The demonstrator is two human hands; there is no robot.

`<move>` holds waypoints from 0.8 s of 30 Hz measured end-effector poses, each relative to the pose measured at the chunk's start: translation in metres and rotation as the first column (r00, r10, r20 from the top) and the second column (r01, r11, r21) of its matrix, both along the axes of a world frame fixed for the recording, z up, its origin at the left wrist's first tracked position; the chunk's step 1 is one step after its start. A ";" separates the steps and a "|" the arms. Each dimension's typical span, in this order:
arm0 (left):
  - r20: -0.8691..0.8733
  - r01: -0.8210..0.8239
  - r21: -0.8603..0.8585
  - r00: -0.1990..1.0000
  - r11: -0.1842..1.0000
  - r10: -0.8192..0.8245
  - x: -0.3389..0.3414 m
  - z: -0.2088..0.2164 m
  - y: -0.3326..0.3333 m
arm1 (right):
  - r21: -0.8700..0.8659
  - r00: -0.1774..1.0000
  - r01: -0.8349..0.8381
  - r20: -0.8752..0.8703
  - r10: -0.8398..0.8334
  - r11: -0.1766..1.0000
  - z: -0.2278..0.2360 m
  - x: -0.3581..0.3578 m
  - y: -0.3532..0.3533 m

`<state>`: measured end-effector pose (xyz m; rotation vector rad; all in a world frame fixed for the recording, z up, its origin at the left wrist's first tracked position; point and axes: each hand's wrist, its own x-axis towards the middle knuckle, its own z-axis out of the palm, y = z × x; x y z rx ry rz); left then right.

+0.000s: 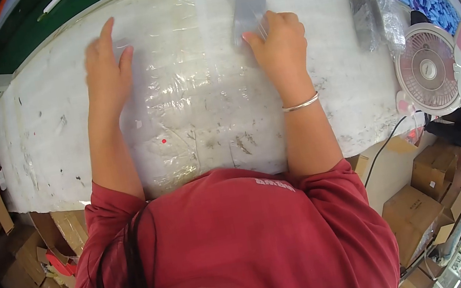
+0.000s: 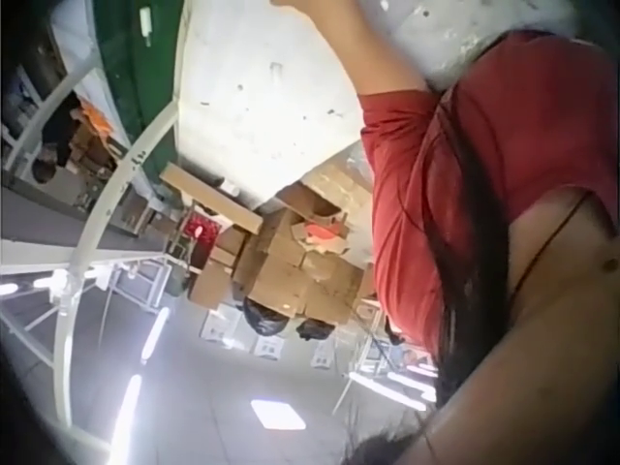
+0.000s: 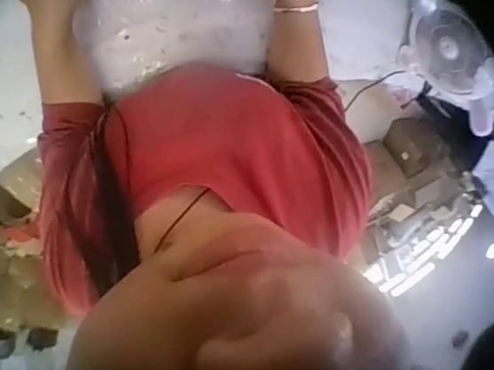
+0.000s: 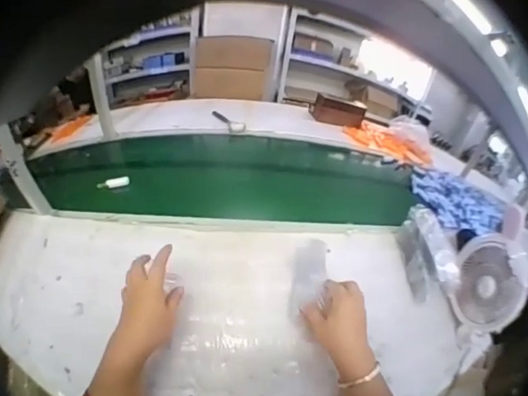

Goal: Wrapping metal components in plastic film and placing them into plastic bags.

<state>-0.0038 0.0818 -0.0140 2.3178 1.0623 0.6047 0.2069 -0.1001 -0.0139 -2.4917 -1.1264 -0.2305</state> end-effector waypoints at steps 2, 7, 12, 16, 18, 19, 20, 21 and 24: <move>0.219 0.005 0.165 0.975 0.986 -0.041 0.003 0.005 0.000 | 0.099 0.997 0.008 -0.075 0.000 0.995 0.005 -0.002 0.002; 0.755 0.325 -0.400 0.647 0.857 0.107 0.018 0.013 -0.043 | 0.351 0.895 -0.015 -0.413 0.170 0.936 0.025 -0.025 0.009; 0.659 0.591 -0.751 0.648 0.294 0.381 0.020 0.010 -0.062 | 0.533 0.070 0.067 -0.846 0.529 0.844 0.021 -0.075 0.015; 0.710 0.675 -0.699 0.694 0.237 0.117 0.012 0.010 -0.051 | 0.536 0.788 -0.194 -0.414 0.456 0.822 0.028 -0.089 0.023; 0.711 0.707 -0.698 0.703 0.111 -0.005 0.007 0.009 -0.048 | 0.536 0.846 -0.253 -0.281 0.452 0.806 0.031 -0.079 0.024; 0.712 0.715 -0.698 0.699 0.046 -0.067 0.006 0.009 -0.049 | 0.532 0.869 -0.281 -0.213 0.447 0.799 0.030 -0.076 0.023; 0.711 0.714 -0.698 0.700 0.043 -0.066 0.007 0.008 -0.050 | 0.531 0.869 -0.279 -0.214 0.446 0.800 0.028 -0.074 0.024; 0.711 0.714 -0.699 0.701 0.053 -0.061 0.008 0.007 -0.051 | 0.553 0.870 -0.281 -0.197 0.451 0.784 0.024 -0.073 0.023; 0.709 0.710 -0.700 0.704 0.082 -0.043 0.010 0.004 -0.055 | 0.616 0.872 -0.290 -0.146 0.468 0.733 0.014 -0.071 0.021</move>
